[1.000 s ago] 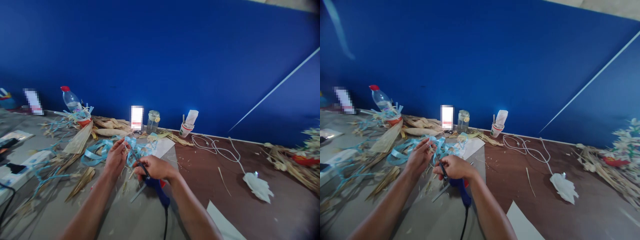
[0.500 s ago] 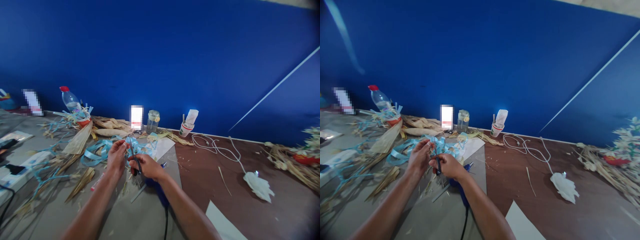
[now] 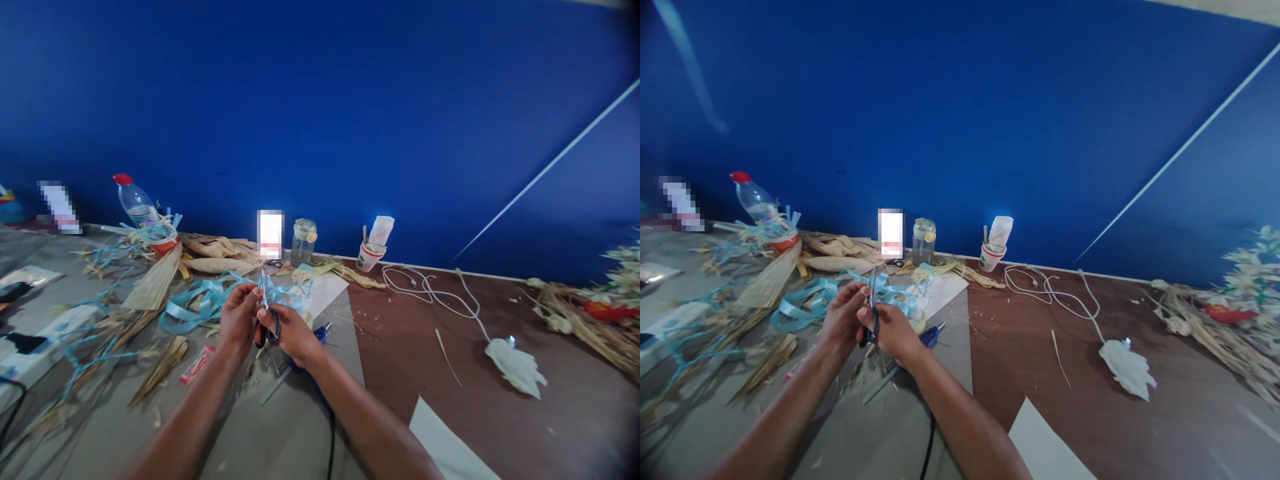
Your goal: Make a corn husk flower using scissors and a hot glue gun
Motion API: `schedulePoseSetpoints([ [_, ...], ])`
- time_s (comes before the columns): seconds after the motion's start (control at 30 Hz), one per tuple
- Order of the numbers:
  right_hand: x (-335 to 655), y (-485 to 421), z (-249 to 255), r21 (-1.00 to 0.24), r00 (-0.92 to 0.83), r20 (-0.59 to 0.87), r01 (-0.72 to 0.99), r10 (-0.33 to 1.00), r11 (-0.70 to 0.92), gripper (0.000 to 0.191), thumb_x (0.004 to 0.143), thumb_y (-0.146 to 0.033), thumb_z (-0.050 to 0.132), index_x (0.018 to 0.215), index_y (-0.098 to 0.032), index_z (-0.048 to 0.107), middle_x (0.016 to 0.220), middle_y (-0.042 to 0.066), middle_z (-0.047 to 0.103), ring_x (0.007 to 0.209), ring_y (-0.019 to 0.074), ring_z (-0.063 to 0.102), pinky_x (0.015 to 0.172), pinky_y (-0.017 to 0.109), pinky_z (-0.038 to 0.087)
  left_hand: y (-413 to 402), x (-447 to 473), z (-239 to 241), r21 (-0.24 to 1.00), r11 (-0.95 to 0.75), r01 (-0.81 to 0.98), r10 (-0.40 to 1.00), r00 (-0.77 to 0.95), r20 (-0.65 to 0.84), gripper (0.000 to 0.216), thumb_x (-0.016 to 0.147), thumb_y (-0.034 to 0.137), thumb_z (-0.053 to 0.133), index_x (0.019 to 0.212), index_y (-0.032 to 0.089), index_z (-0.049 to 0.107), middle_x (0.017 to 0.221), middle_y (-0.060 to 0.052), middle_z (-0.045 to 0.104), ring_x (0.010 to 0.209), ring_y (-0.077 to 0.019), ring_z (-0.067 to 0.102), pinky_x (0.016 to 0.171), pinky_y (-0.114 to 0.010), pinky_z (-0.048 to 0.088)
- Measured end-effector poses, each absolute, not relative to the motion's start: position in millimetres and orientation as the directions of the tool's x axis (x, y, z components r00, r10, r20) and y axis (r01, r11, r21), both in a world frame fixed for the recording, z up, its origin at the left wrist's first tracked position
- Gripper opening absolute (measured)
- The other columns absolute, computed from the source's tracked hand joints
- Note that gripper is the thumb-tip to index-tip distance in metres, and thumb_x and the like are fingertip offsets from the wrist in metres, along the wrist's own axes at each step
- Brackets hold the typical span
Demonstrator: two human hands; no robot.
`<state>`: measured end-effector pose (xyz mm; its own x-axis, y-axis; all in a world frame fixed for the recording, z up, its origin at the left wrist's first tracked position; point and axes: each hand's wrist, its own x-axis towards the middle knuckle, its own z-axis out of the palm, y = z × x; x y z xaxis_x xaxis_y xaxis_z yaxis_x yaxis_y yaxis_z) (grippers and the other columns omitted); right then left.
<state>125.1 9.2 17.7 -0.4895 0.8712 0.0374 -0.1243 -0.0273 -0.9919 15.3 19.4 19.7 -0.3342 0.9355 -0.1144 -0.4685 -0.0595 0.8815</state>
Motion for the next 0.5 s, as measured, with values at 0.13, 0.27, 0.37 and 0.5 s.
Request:
schedulePoseSetpoints([
  [0.13, 122.7, 7.4, 15.9, -0.99, -0.487, -0.009, -0.12, 0.873, -0.078, 0.054, 0.079, -0.065, 0.056, 0.059, -0.014, 0.059, 0.05, -0.003, 0.046, 0.046, 0.0066, 0.037, 0.044, 0.02, 0.025, 20.4, 13.6, 17.0, 0.894, -0.057, -0.444, 0.942, -0.321, -0.099, 0.039, 0.054, 0.033, 0.083, 0.08, 0.014, 0.061, 0.062, 0.003, 0.06, 0.047, -0.0063, 0.05, 0.042, -0.016, 0.037],
  [0.27, 123.1, 6.6, 16.8, -0.991, -0.497, -0.023, -0.104, 0.868, -0.086, 0.055, 0.079, -0.065, 0.056, 0.059, -0.014, 0.058, 0.049, -0.003, 0.046, 0.045, 0.0062, 0.035, 0.043, 0.019, 0.024, 21.7, 12.0, 15.6, 0.895, -0.055, -0.442, 0.945, -0.312, -0.096, 0.039, 0.054, 0.032, 0.083, 0.08, 0.014, 0.062, 0.062, 0.003, 0.061, 0.048, -0.0064, 0.05, 0.043, -0.016, 0.038],
  [0.37, 123.4, 6.4, 17.7, -0.994, -0.492, -0.001, -0.095, 0.87, -0.055, 0.055, 0.079, -0.066, 0.056, 0.058, -0.014, 0.057, 0.052, -0.003, 0.049, 0.045, 0.0059, 0.037, 0.044, 0.02, 0.026, 22.0, 12.3, 16.6, 0.889, -0.057, -0.454, 0.945, -0.312, -0.099, 0.038, 0.053, 0.032, 0.084, 0.079, 0.014, 0.062, 0.062, 0.003, 0.061, 0.049, -0.006, 0.05, 0.044, -0.016, 0.038],
  [0.5, 122.4, 4.5, 18.9, -0.998, -0.459, 0.015, -0.065, 0.888, -0.017, 0.057, 0.079, -0.067, 0.054, 0.056, -0.015, 0.056, 0.05, -0.003, 0.048, 0.045, 0.0066, 0.039, 0.045, 0.02, 0.028, 20.7, 14.0, 18.7, 0.888, -0.047, -0.457, 0.944, -0.312, -0.111, 0.038, 0.052, 0.031, 0.083, 0.078, 0.014, 0.061, 0.062, 0.004, 0.06, 0.047, -0.0063, 0.051, 0.043, -0.016, 0.038],
])
